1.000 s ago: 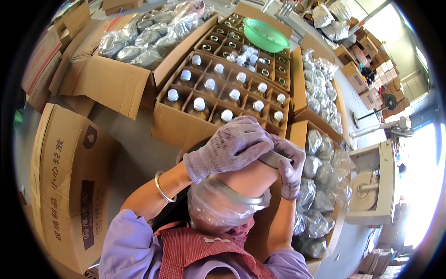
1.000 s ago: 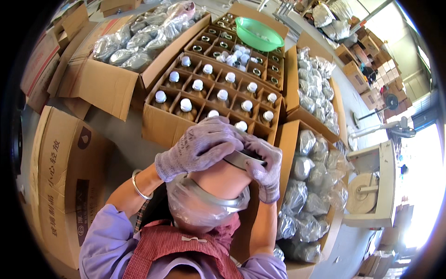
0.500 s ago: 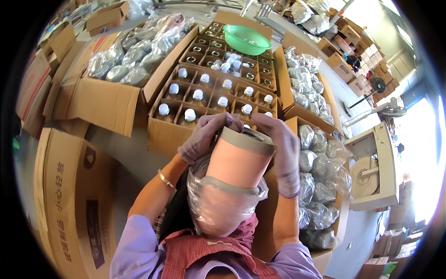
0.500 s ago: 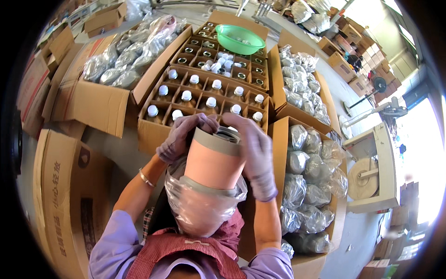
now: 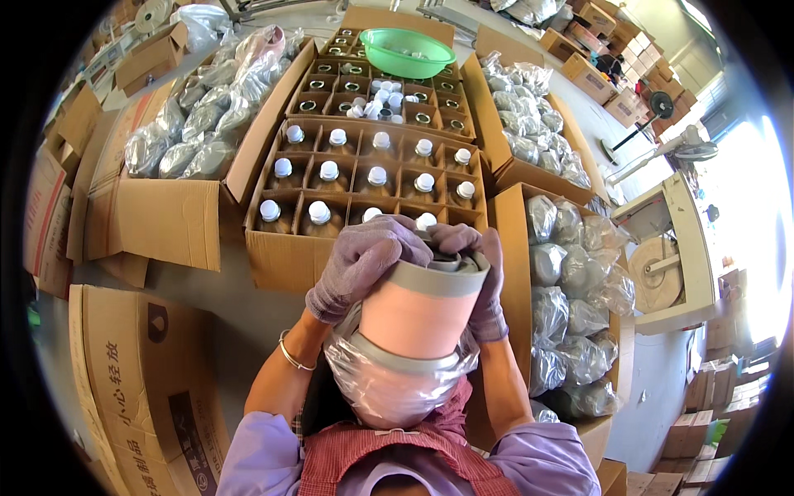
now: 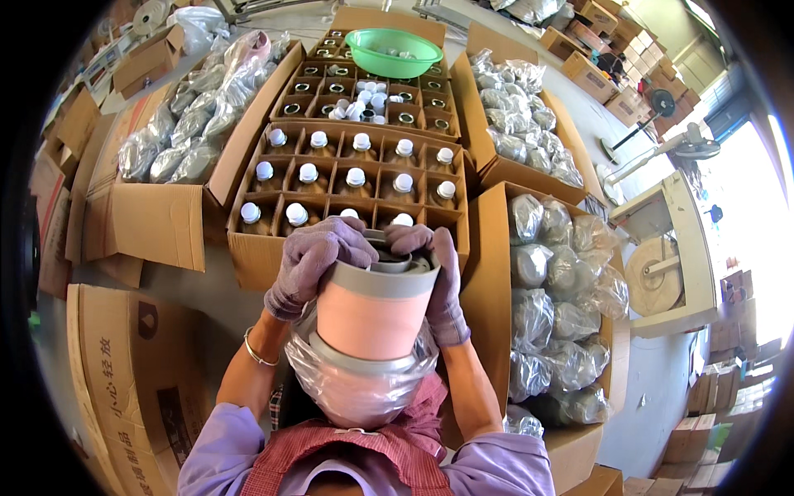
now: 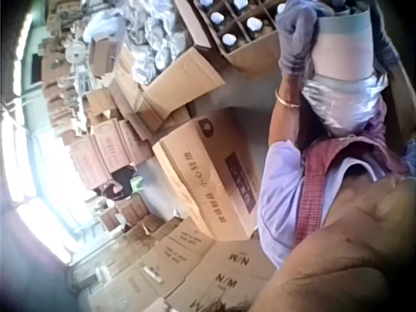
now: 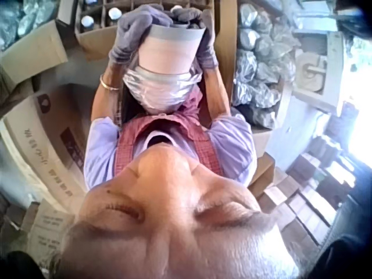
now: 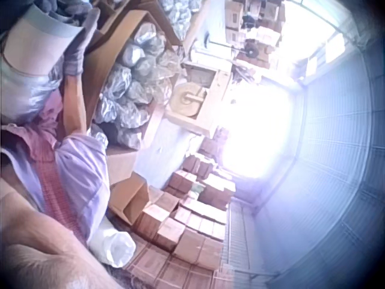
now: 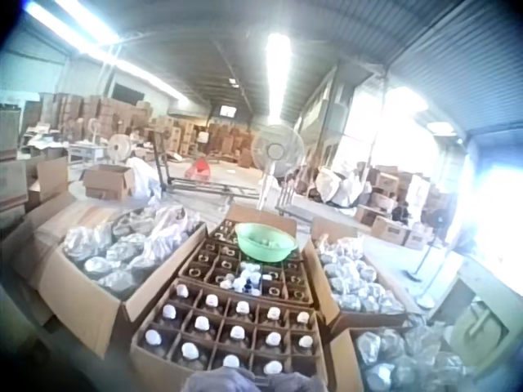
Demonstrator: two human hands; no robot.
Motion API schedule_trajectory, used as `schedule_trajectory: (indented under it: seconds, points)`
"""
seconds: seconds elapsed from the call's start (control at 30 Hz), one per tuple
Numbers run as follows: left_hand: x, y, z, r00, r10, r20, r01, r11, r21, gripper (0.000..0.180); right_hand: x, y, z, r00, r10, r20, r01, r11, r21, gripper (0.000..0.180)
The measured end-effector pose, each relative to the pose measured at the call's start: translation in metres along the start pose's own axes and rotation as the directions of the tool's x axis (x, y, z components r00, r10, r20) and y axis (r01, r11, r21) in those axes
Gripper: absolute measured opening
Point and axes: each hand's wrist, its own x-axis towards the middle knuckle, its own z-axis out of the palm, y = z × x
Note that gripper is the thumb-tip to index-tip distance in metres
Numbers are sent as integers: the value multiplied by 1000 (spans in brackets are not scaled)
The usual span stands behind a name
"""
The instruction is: The person assembles metal thermos bottles by placing a stainless steel interior and a plastic lid onto a colored outer shell, then places the assembled thermos into a plastic bag.
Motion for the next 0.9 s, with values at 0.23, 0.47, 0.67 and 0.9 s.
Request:
schedule_trajectory:
  seconds: [0.23, 0.47, 0.67, 0.9]
  points:
    - [5, -16, 28, 715, -669, -202, 237, 503, -831, 59, -15, -78, 38, 987, -148, -64, 81, 795, -601, 26]
    - [-12, 56, 54, 919, -392, 39, 368, 818, -442, 76, -40, -55, -43, 970, -227, -92, 241, 952, 191, 46]
    - [-62, 54, 36, 982, -156, 107, 136, 974, 179, 69, -36, -16, -54, 976, 36, -214, 45, 932, 360, 46]
    - [-74, 52, 14, 999, -8, 47, -18, 851, 525, 34, -21, -35, -57, 994, 29, -103, -32, 999, -22, 65]
